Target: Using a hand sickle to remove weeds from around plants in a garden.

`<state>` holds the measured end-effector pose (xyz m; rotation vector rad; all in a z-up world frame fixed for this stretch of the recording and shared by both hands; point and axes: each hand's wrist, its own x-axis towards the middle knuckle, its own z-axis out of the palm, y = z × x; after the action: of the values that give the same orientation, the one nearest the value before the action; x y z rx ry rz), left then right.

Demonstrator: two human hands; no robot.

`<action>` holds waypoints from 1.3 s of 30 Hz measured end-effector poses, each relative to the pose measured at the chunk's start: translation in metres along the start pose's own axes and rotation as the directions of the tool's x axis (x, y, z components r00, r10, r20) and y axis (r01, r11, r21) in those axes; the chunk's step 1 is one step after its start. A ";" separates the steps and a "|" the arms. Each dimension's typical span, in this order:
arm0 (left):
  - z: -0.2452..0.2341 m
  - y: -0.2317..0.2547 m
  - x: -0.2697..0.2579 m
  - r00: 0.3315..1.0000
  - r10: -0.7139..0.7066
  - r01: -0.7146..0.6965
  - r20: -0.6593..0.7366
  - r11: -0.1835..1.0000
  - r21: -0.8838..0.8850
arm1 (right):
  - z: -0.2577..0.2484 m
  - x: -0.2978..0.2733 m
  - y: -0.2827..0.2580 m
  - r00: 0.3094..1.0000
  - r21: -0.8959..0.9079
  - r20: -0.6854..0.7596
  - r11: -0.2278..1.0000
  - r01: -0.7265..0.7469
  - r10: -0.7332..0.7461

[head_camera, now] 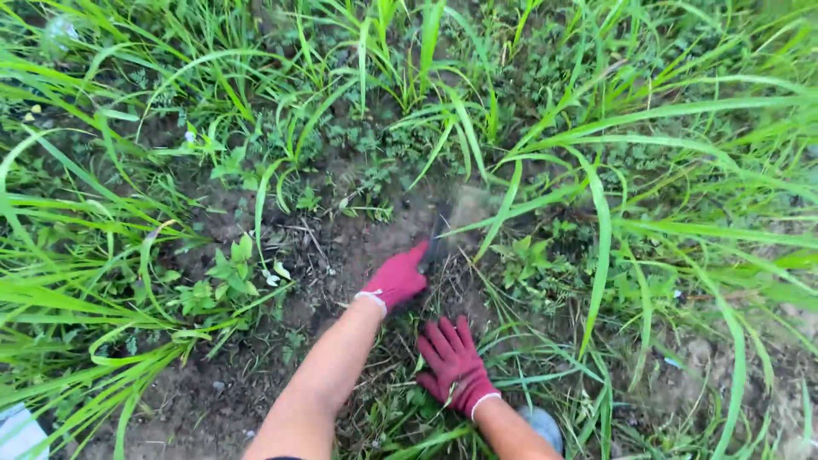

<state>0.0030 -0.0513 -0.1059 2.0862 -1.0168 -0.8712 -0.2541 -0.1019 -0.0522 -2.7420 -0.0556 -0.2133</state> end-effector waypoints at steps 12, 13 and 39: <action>-0.033 0.043 -0.006 0.999 0.037 -0.041 0.030 0.988 0.151 | 0.000 -0.001 0.000 1.000 -0.003 -0.021 1.000 0.003 -0.003; -0.031 0.043 -0.004 0.998 0.026 -0.033 0.050 0.989 0.148 | -0.002 -0.002 -0.001 1.000 0.012 -0.011 1.000 -0.012 0.012; 0.021 0.058 0.032 0.942 -0.232 0.236 -0.243 0.972 -0.009 | 0.008 -0.012 -0.002 0.999 -0.027 0.004 0.999 -0.034 0.034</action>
<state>-0.0211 -0.1117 -0.0818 2.2971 -0.6604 -0.6959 -0.2652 -0.0971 -0.0609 -2.7681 -0.0074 -0.1995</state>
